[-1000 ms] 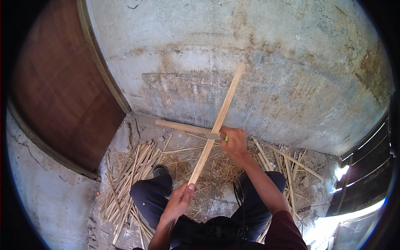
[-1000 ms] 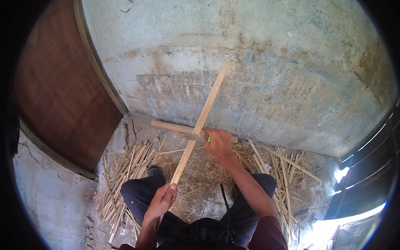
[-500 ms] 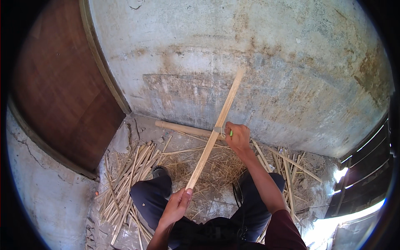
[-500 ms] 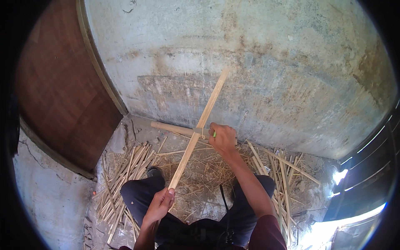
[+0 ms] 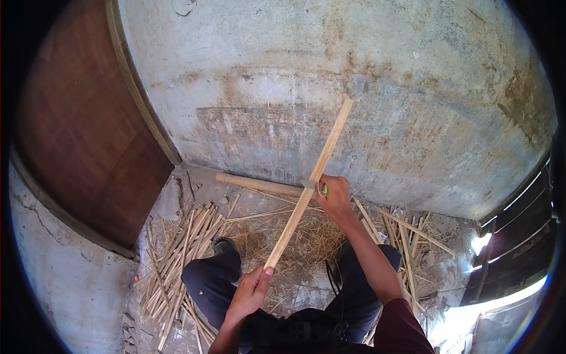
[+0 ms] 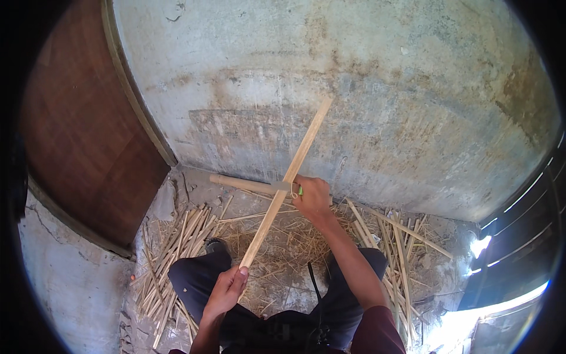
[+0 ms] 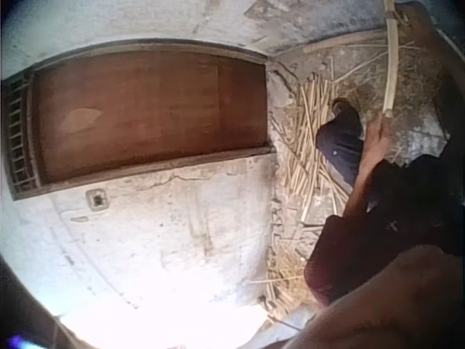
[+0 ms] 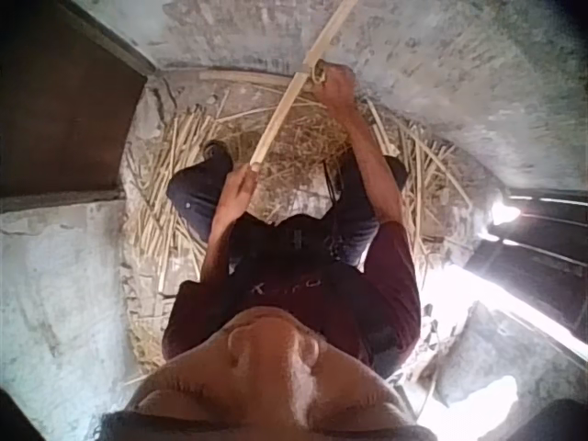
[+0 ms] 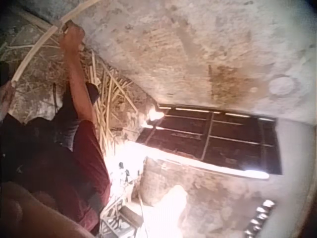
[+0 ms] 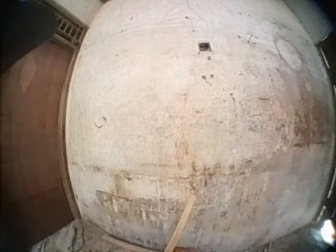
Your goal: The person carves a long thin piece of wood using a machete and then switches to a smaller knife to shave down the surface of the wood while sitting among wood scraps.
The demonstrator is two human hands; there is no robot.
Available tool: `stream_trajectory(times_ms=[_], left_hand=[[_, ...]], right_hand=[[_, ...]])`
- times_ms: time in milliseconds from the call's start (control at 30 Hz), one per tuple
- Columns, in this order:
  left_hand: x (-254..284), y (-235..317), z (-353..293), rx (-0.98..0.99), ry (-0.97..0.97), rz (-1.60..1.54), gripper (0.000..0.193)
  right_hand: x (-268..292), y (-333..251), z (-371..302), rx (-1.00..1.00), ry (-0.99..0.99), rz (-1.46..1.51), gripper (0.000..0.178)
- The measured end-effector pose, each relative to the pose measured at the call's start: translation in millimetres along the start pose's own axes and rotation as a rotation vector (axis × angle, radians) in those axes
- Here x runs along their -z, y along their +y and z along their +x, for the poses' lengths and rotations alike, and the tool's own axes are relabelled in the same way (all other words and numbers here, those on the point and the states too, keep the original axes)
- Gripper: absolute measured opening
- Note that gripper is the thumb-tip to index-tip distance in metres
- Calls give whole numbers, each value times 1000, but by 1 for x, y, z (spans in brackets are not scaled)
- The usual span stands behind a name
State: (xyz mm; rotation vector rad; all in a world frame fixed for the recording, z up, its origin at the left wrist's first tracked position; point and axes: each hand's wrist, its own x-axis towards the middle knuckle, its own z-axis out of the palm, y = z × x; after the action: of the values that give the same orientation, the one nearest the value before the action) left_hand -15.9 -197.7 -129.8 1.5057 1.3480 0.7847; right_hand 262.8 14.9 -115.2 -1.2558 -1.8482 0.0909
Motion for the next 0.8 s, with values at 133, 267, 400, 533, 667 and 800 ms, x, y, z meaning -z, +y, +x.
stream_trajectory(times_ms=[133,267,400,533,667,800], left_hand=[[-4,-2,-2,-3,-30,-81,43],[-4,3,-4,6,-53,-116,43],[-3,-2,-8,15,-53,-96,41],[-2,-4,-24,7,-74,-116,42],[0,-11,-26,13,-63,-130,43],[6,-6,-30,40,-88,-135,44]], right_hand=[[3,3,2,6,31,-29,8],[5,4,4,44,62,-38,6],[5,11,6,26,81,-109,8],[21,33,19,-148,250,-147,8],[19,38,21,-142,225,-157,16],[20,50,22,-152,312,-196,22]])
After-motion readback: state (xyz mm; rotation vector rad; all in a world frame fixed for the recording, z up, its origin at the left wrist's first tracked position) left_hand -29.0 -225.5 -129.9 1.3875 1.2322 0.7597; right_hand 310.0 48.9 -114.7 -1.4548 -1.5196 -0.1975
